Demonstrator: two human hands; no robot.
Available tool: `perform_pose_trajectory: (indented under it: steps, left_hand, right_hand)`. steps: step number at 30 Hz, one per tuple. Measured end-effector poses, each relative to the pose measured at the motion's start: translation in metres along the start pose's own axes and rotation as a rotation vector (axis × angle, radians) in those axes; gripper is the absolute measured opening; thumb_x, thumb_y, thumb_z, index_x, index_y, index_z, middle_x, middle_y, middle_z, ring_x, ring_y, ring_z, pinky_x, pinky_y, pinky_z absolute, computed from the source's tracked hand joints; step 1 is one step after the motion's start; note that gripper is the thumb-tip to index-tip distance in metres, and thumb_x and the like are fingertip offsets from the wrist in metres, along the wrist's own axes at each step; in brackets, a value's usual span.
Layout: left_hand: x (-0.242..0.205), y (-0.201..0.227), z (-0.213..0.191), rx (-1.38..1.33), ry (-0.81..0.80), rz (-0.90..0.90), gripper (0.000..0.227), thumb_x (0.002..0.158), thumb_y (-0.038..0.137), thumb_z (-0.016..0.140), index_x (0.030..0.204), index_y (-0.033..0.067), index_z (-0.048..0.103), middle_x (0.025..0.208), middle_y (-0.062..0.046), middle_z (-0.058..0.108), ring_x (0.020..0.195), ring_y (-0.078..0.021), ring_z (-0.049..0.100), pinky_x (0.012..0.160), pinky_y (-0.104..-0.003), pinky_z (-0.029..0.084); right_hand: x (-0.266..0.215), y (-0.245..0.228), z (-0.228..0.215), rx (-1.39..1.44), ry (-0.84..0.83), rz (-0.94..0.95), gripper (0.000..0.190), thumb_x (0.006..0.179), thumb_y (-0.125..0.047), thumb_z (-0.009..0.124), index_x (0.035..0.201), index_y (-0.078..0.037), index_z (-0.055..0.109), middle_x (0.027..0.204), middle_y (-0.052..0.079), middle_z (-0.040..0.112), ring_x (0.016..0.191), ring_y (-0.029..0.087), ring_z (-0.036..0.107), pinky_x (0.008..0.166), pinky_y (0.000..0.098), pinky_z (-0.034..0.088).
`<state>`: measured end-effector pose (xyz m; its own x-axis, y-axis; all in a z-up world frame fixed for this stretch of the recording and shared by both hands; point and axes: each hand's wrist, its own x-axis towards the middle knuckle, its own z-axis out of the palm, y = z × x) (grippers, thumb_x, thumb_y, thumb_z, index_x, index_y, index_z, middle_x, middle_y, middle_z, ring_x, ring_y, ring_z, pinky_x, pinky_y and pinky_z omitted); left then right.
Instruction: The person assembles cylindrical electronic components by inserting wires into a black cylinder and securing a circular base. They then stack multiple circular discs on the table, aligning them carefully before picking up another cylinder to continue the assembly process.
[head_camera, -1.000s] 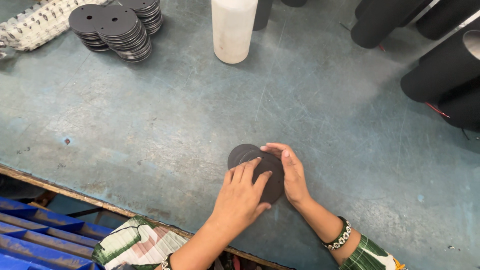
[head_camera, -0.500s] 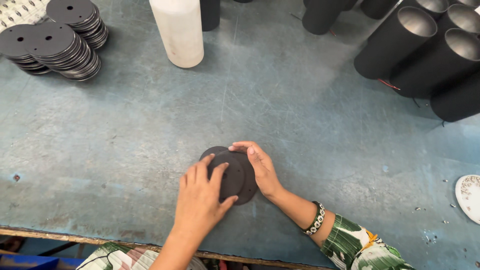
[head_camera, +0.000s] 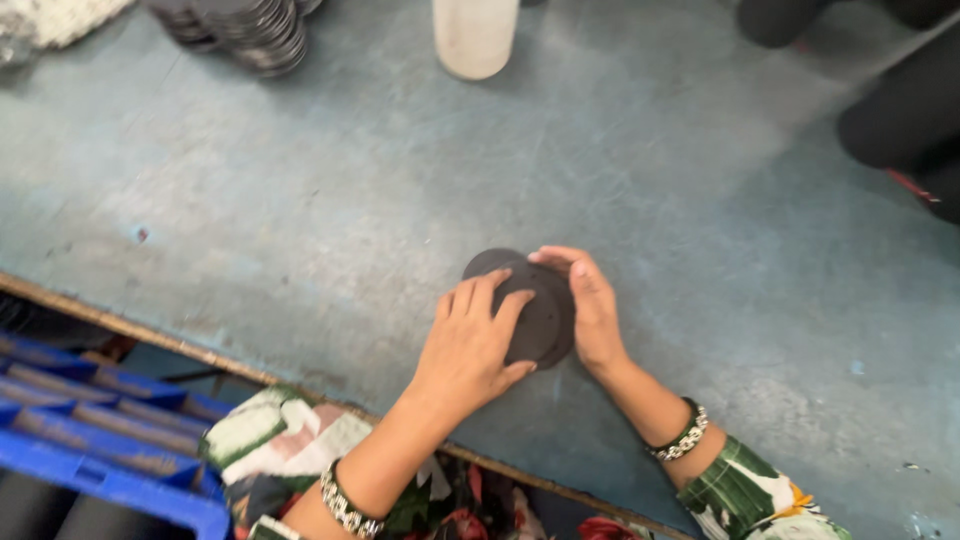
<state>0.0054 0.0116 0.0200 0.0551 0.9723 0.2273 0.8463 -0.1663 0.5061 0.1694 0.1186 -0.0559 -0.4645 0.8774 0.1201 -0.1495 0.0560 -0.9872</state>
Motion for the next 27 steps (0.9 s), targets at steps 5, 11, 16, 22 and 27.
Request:
perform_pose_trajectory:
  steps: [5, 11, 16, 22, 27]
  left_hand:
    - [-0.003, 0.001, 0.002, 0.044, -0.022, 0.0, 0.086, 0.059, 0.03, 0.093, 0.132, 0.0065, 0.056, 0.141, -0.02, 0.049, 0.13, -0.0382, 0.047, 0.103, -0.051, 0.04]
    - [-0.004, 0.003, 0.001, 0.062, -0.062, -0.008, 0.098, 0.056, 0.033, 0.093, 0.141, 0.0072, 0.05, 0.143, -0.019, 0.048, 0.129, -0.0361, 0.047, 0.1, -0.049, 0.041]
    - [-0.003, 0.005, 0.002, 0.137, -0.065, 0.032, 0.105, 0.058, 0.038, 0.092, 0.145, 0.0035, 0.045, 0.145, -0.019, 0.047, 0.127, -0.0358, 0.048, 0.1, -0.049, 0.041]
    - [-0.002, 0.007, 0.002, 0.219, -0.065, 0.02, 0.105, 0.056, 0.038, 0.092, 0.143, 0.0007, 0.046, 0.141, -0.016, 0.05, 0.128, -0.033, 0.049, 0.101, -0.049, 0.042]
    - [0.0, 0.007, 0.001, 0.214, -0.089, -0.001, 0.103, 0.055, 0.035, 0.093, 0.141, 0.0001, 0.049, 0.138, -0.019, 0.051, 0.126, -0.0342, 0.049, 0.098, -0.046, 0.045]
  right_hand:
    - [0.0, -0.003, 0.0, -0.015, 0.002, 0.02, 0.054, 0.112, -0.044, 0.037, 0.132, 0.002, 0.058, 0.129, 0.017, 0.066, 0.126, 0.024, 0.06, 0.116, 0.0385, 0.042]
    - [0.0, -0.003, 0.0, 0.026, -0.02, 0.007, 0.055, 0.113, -0.045, 0.036, 0.134, 0.002, 0.057, 0.131, 0.018, 0.066, 0.128, 0.025, 0.059, 0.118, 0.0397, 0.04]
    - [0.002, -0.013, 0.001, 0.131, -0.147, -0.104, 0.072, 0.109, -0.058, 0.042, 0.152, -0.002, 0.035, 0.16, 0.022, 0.04, 0.154, 0.03, 0.034, 0.131, 0.0447, 0.02]
    - [-0.002, -0.021, 0.006, 0.181, -0.224, -0.125, 0.088, 0.104, -0.068, 0.044, 0.16, -0.004, 0.023, 0.171, 0.023, 0.024, 0.164, 0.031, 0.018, 0.135, 0.045, 0.007]
    - [0.0, -0.016, 0.004, 0.288, -0.164, -0.056, 0.084, 0.106, -0.066, 0.039, 0.156, 0.001, 0.031, 0.163, 0.027, 0.037, 0.156, 0.032, 0.032, 0.133, 0.0438, 0.018]
